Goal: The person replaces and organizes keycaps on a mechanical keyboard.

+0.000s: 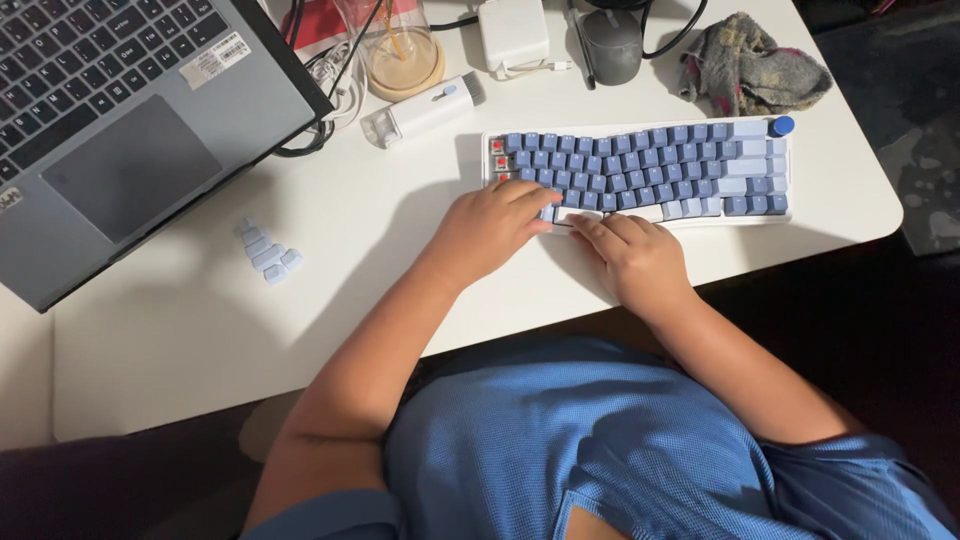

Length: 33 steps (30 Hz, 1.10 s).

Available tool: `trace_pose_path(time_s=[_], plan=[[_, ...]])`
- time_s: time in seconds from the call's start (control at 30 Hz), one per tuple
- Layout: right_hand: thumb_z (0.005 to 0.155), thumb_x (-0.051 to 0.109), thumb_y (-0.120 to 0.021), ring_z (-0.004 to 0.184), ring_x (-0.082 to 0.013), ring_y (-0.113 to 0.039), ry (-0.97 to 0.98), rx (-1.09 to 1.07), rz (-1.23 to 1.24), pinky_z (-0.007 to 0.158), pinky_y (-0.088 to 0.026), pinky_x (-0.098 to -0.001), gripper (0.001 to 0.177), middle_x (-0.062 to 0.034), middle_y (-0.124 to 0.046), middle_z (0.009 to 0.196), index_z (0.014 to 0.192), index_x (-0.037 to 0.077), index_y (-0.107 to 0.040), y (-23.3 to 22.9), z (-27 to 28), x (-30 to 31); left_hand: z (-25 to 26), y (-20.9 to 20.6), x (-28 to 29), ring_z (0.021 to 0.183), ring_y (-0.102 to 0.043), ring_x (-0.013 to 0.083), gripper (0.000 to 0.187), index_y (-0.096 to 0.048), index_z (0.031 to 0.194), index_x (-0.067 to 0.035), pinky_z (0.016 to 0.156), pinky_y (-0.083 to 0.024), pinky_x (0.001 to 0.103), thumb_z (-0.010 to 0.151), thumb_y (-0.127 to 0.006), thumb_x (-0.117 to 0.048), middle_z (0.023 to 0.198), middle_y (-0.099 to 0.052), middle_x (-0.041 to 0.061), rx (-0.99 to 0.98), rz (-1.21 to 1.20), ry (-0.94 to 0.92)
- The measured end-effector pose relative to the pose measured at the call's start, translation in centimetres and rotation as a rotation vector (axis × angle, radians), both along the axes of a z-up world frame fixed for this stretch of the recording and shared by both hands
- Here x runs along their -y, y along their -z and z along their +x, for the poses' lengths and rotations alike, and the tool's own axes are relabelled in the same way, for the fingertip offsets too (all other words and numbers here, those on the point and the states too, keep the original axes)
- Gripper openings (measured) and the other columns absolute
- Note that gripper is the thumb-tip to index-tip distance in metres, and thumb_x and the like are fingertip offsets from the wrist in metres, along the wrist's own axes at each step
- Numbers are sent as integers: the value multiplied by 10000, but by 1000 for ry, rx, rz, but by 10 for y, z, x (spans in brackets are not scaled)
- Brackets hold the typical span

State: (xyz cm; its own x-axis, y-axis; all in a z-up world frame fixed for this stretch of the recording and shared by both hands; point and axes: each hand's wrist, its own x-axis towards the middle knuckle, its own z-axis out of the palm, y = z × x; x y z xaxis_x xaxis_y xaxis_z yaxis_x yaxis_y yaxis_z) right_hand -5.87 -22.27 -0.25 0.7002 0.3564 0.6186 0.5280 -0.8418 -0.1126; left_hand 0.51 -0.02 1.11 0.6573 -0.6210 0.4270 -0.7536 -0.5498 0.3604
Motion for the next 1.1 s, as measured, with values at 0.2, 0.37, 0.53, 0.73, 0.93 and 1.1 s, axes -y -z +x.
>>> trace_pose_path(time_s=[0.2, 0.37, 0.53, 0.73, 0.93, 1.1], plan=[[879, 130, -801, 686, -217, -675, -11, -6, -6, 597, -541, -351, 253, -37, -677, 804, 1128, 99, -778, 3, 1, 3, 1, 6, -1, 964, -706, 266, 333, -647, 1227, -161, 785, -583, 386, 927, -745, -265, 1129, -695, 30, 22, -64, -25], [886, 142, -814, 675, -223, -669, -11, -35, 62, 595, -541, -357, 239, -42, -684, 809, 1119, 103, -776, 3, 1, 1, -4, -16, -9, 906, -718, 272, 313, -647, 1239, -153, 765, -585, 372, 957, -749, -242, 1152, -704, 40, -71, -192, -57], [827, 140, -820, 706, -249, -674, -94, -193, 235, 619, -562, -361, 381, -139, -696, 946, 1191, 44, -758, -30, 0, -20, -20, -27, -21, 876, -739, 238, 319, -667, 1227, -144, 765, -588, 349, 937, -767, -230, 1152, -702, 69, -180, -273, -62], [863, 120, -825, 955, -274, -744, -438, -152, 140, 818, -601, -358, 321, -97, -759, 1130, 1168, 114, -724, -39, 39, -82, -43, -29, -84, 938, -724, 205, 310, -664, 1263, -116, 809, -594, 323, 970, -739, -183, 1095, -701, 84, -317, -419, -185], [806, 201, -884, 801, -264, -739, -556, -582, 307, 747, -589, -354, 288, -121, -773, 1002, 1070, 117, -803, -48, 70, -170, -53, -16, -156, 924, -711, 161, 295, -668, 1250, -71, 818, -601, 315, 972, -732, -144, 1103, -702, 84, -314, -556, -361], [785, 189, -897, 792, -244, -715, -613, -546, 338, 725, -561, -330, 315, -118, -766, 961, 1077, 113, -806, -39, 90, -221, -49, -8, -184, 915, -700, 135, 327, -646, 1286, -35, 754, -661, 299, 999, -662, -190, 1085, -702, 71, -544, -847, -578]])
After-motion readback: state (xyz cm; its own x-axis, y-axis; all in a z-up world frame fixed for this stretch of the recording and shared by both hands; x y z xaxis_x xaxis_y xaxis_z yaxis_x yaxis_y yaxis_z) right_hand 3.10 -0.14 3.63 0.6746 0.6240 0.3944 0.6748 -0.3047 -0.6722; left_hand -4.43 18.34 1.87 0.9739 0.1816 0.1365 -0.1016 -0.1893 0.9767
